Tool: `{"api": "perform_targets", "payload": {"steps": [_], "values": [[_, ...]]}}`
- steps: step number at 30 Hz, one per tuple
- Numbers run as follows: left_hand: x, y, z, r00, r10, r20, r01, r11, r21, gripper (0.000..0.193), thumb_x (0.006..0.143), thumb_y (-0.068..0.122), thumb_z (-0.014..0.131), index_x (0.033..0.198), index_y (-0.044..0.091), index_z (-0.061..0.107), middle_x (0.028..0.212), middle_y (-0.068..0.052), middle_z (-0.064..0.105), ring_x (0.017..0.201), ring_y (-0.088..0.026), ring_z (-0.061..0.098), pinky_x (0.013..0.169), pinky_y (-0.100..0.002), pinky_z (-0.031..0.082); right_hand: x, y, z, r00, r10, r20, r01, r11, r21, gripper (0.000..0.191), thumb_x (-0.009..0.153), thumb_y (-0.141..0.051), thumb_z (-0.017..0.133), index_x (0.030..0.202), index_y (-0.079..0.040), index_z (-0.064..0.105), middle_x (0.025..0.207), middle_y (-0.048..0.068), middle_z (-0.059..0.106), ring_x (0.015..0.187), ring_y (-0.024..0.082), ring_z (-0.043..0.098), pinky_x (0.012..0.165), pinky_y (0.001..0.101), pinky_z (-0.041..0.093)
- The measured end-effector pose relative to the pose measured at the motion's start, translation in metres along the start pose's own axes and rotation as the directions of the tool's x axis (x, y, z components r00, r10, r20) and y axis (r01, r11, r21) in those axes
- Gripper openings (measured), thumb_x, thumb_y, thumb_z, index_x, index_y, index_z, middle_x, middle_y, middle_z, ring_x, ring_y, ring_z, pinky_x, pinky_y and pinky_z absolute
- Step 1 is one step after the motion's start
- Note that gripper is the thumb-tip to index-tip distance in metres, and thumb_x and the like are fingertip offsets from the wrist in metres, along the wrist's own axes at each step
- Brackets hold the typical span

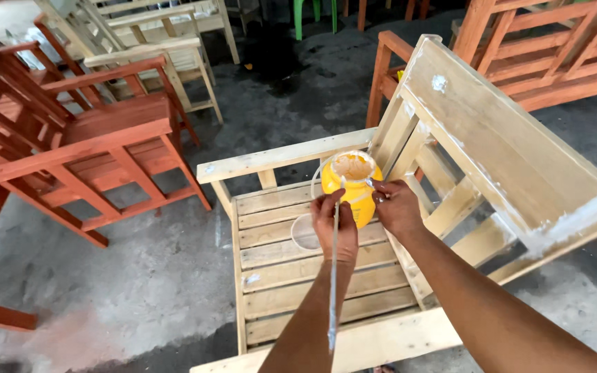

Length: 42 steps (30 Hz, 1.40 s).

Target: The person applies white wood glue to the joints and edges of a wooden chair frame using a small wooden stick. They repeatedly dip the stick into a yellow glue container and spread the adhesive along the chair's backrest and seat frame.

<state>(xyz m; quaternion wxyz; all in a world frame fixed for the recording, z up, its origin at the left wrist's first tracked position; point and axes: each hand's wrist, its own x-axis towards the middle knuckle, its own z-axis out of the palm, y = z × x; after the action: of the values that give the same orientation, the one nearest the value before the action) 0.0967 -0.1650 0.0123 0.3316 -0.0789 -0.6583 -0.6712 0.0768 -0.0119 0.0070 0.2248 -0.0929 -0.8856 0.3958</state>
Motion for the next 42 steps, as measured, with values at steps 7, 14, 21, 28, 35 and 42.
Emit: {"api": "perform_targets", "payload": {"steps": [7, 14, 21, 28, 35, 42], "values": [[0.049, -0.034, 0.049, 0.978, -0.208, 0.009, 0.206, 0.974, 0.091, 0.017, 0.086, 0.002, 0.067, 0.097, 0.009, 0.078, 0.099, -0.014, 0.073, 0.091, -0.031, 0.073, 0.083, -0.039, 0.058, 0.058, 0.021, 0.021, 1.0, -0.011, -0.016, 0.01, 1.0, -0.03, 0.026, 0.089, -0.015, 0.068, 0.111, -0.012, 0.079, 0.112, 0.016, 0.07, 0.101, 0.034, 0.07, 0.09, 0.0382, 0.054], [0.076, -0.065, 0.076, 0.965, -0.223, 0.139, 0.151, 0.904, 0.399, 0.021, 0.079, 0.01, 0.07, 0.099, 0.01, 0.076, 0.101, -0.021, 0.071, 0.095, -0.043, 0.068, 0.084, -0.048, 0.055, 0.086, 0.02, 0.038, 0.998, -0.004, 0.055, 0.008, 0.997, -0.077, 0.028, 0.089, -0.015, 0.067, 0.115, -0.016, 0.079, 0.112, 0.015, 0.071, 0.105, 0.034, 0.069, 0.094, 0.038, 0.054], [0.112, -0.1, 0.098, 0.8, -0.536, 0.27, 0.318, 0.76, 0.567, 0.022, 0.091, 0.016, 0.062, 0.107, 0.011, 0.076, 0.108, -0.021, 0.076, 0.106, -0.038, 0.071, 0.092, -0.045, 0.059, 0.11, 0.03, 0.054, 0.998, 0.059, 0.037, -0.046, 0.955, -0.294, 0.027, 0.084, -0.016, 0.071, 0.108, -0.024, 0.081, 0.109, 0.005, 0.073, 0.1, 0.031, 0.069, 0.091, 0.0454, 0.048], [0.137, -0.126, 0.13, 0.679, -0.617, 0.398, 0.146, 0.644, 0.751, 0.03, 0.081, 0.018, 0.07, 0.111, 0.011, 0.074, 0.114, -0.018, 0.072, 0.109, -0.036, 0.069, 0.094, -0.044, 0.056, 0.122, 0.046, 0.06, 0.994, -0.011, -0.113, -0.012, 0.979, -0.204, 0.025, 0.083, -0.013, 0.07, 0.104, -0.02, 0.081, 0.109, 0.005, 0.07, 0.1, 0.027, 0.067, 0.093, 0.0441, 0.044], [0.129, -0.163, 0.163, 0.575, -0.666, 0.476, 0.058, 0.614, 0.788, 0.03, 0.093, 0.018, 0.061, 0.119, 0.007, 0.071, 0.124, -0.019, 0.07, 0.116, -0.036, 0.067, 0.098, -0.044, 0.055, 0.128, 0.063, 0.066, 0.971, -0.09, -0.22, 0.053, 0.985, -0.167, 0.021, 0.074, -0.007, 0.072, 0.092, -0.014, 0.081, 0.101, 0.003, 0.071, 0.092, 0.024, 0.069, 0.092, 0.047, 0.04], [0.113, -0.18, 0.18, 0.464, -0.704, 0.537, -0.061, 0.58, 0.812, 0.035, 0.096, 0.02, 0.061, 0.127, 0.003, 0.067, 0.129, -0.022, 0.066, 0.12, -0.033, 0.066, 0.098, -0.042, 0.057, 0.119, 0.07, 0.057, 0.972, -0.094, -0.214, 0.053, 0.981, -0.186, 0.023, 0.079, -0.004, 0.071, 0.097, -0.014, 0.08, 0.104, 0.003, 0.069, 0.091, 0.025, 0.069, 0.089, 0.0399, 0.05]]}}
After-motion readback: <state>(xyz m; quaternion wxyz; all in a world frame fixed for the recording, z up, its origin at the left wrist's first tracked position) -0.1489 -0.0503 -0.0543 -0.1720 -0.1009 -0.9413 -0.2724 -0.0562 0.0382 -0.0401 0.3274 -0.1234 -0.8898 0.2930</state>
